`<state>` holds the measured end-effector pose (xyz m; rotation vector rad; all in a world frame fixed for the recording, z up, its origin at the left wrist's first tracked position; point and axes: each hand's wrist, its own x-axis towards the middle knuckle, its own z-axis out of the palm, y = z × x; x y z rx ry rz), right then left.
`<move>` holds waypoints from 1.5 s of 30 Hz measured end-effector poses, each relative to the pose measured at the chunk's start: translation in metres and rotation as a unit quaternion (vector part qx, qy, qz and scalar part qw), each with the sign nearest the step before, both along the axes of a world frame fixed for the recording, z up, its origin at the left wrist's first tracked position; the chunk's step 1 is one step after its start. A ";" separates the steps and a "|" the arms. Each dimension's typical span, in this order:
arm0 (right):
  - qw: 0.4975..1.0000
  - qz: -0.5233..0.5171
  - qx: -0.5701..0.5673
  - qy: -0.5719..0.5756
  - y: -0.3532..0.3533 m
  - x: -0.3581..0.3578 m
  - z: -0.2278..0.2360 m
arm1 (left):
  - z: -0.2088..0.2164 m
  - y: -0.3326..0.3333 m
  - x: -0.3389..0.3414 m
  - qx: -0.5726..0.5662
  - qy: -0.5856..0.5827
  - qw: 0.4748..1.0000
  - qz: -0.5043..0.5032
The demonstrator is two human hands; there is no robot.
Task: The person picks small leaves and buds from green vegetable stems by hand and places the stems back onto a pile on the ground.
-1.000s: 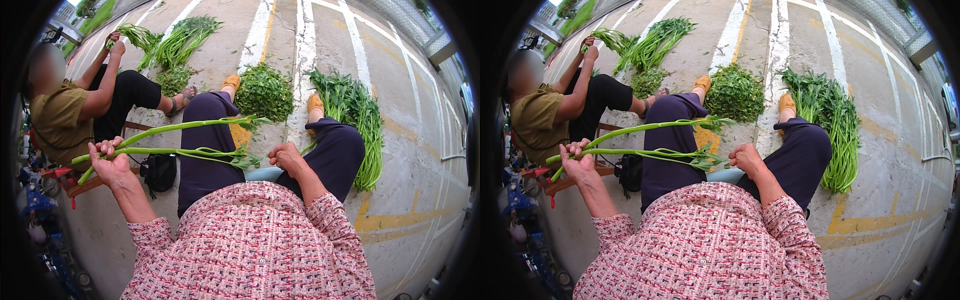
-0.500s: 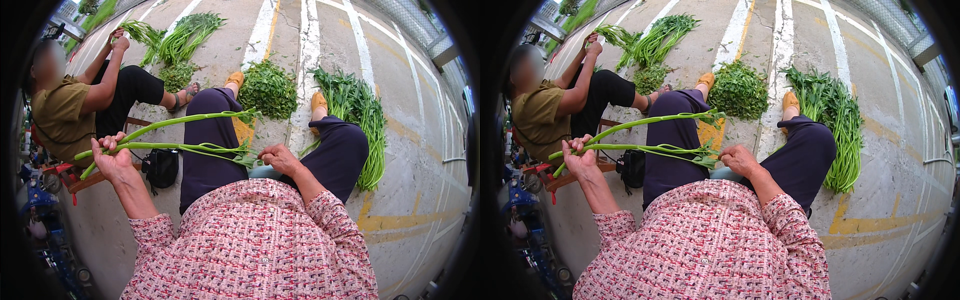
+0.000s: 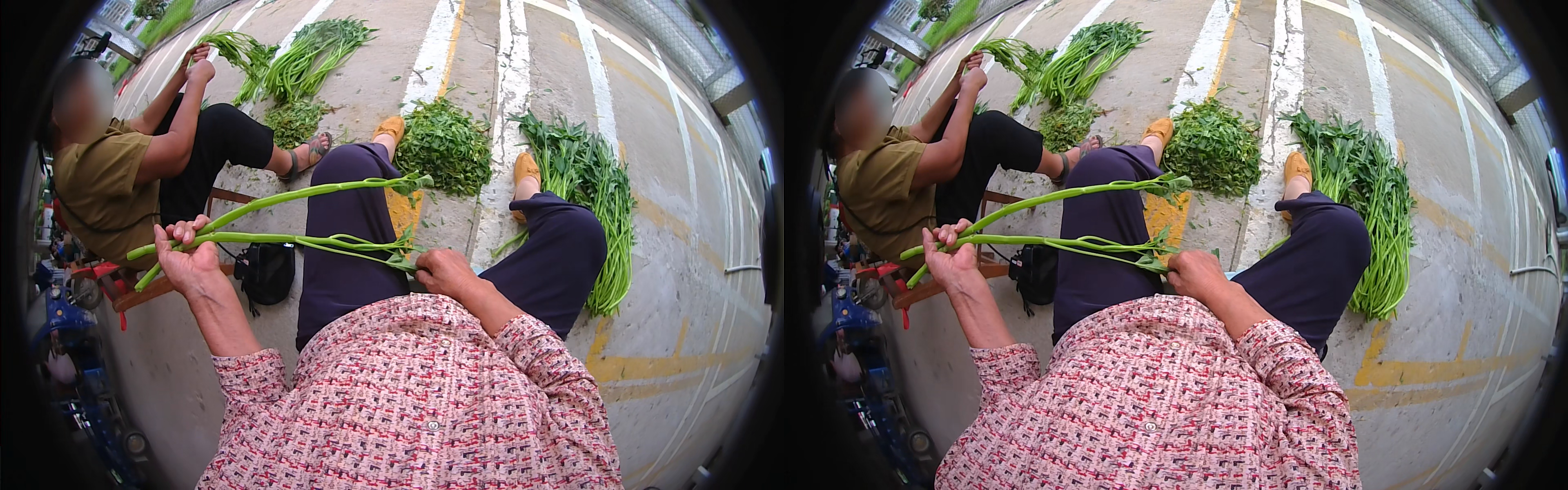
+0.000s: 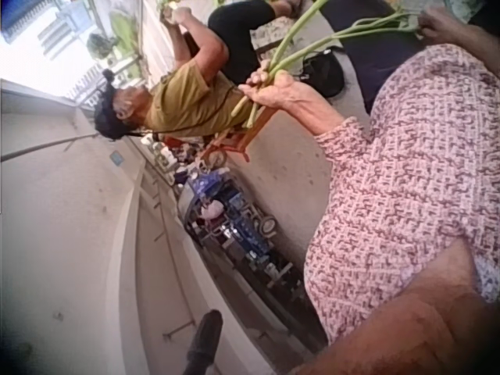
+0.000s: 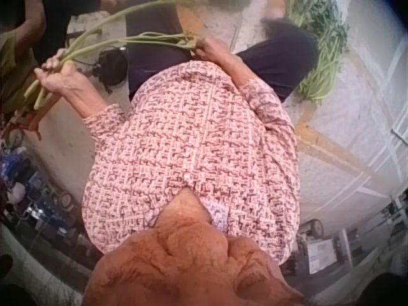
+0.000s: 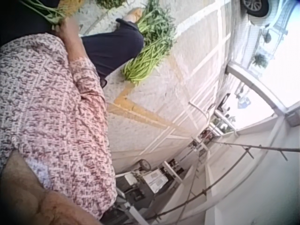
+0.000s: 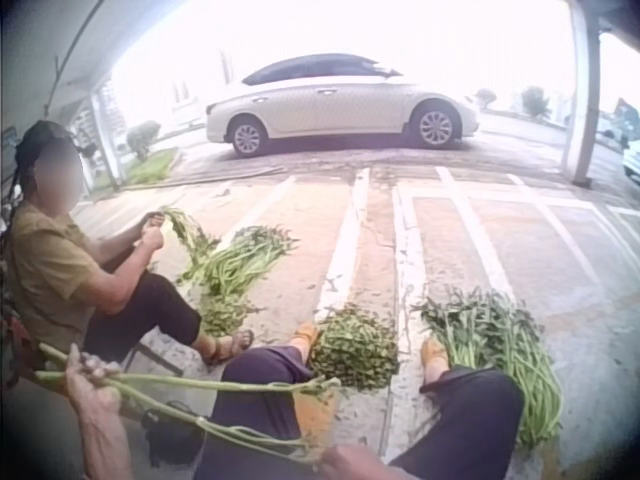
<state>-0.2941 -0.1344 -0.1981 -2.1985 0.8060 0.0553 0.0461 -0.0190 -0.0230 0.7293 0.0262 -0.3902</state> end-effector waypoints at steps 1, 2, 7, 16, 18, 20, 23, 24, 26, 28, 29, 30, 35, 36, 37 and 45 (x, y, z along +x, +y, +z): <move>1.000 -0.001 -0.006 -0.007 0.001 -0.002 0.003 | -0.001 0.001 0.001 0.000 -0.001 1.000 -0.001; 1.000 -0.001 -0.013 -0.014 0.002 -0.004 0.007 | -0.002 0.002 0.003 0.000 -0.003 1.000 -0.001; 0.993 -0.062 -0.004 -0.104 0.004 -0.020 0.026 | -0.004 0.001 0.003 -0.003 -0.004 1.000 -0.004; 0.975 -0.084 0.201 -0.042 -0.007 -0.028 0.019 | -0.001 -0.004 -0.003 -0.003 -0.004 1.000 -0.005; 0.963 -0.111 0.240 -0.047 -0.008 -0.028 0.015 | -0.002 -0.002 -0.005 0.003 -0.013 1.000 -0.009; 0.931 -0.155 0.321 -0.081 -0.013 -0.029 0.015 | -0.005 0.000 -0.001 -0.001 -0.004 1.000 -0.012; 0.874 -0.249 0.404 -0.108 -0.011 -0.031 0.022 | -0.010 -0.001 -0.004 0.004 0.018 1.000 -0.008; 0.852 -0.280 0.431 -0.098 -0.013 -0.030 0.024 | -0.011 -0.001 -0.006 0.008 0.025 1.000 -0.004; 0.803 -0.343 0.482 -0.076 -0.018 -0.030 0.028 | -0.013 -0.003 -0.007 0.014 0.039 0.999 -0.006; 0.773 -0.362 0.515 -0.078 -0.019 -0.031 0.025 | -0.013 -0.005 -0.009 0.018 0.049 0.999 -0.004; 0.758 -0.370 0.532 -0.079 -0.019 -0.031 0.023 | -0.014 -0.004 -0.007 0.011 0.050 0.999 -0.010; 0.723 -0.394 0.560 -0.088 -0.021 -0.031 0.023 | -0.017 -0.002 -0.004 0.003 0.050 0.999 -0.017; 0.606 -0.401 0.671 -0.147 -0.028 -0.041 0.018 | -0.021 -0.002 -0.005 0.015 0.054 0.998 -0.003; 0.595 -0.398 0.681 -0.152 -0.029 -0.043 0.015 | -0.021 -0.002 -0.005 0.015 0.056 0.998 -0.002; 0.616 -0.393 0.666 -0.149 -0.029 -0.043 0.012 | -0.021 -0.001 -0.005 0.015 0.057 0.998 -0.002; 0.781 -0.359 0.494 -0.131 -0.021 -0.034 0.023 | -0.021 0.003 -0.001 0.021 0.056 0.998 0.006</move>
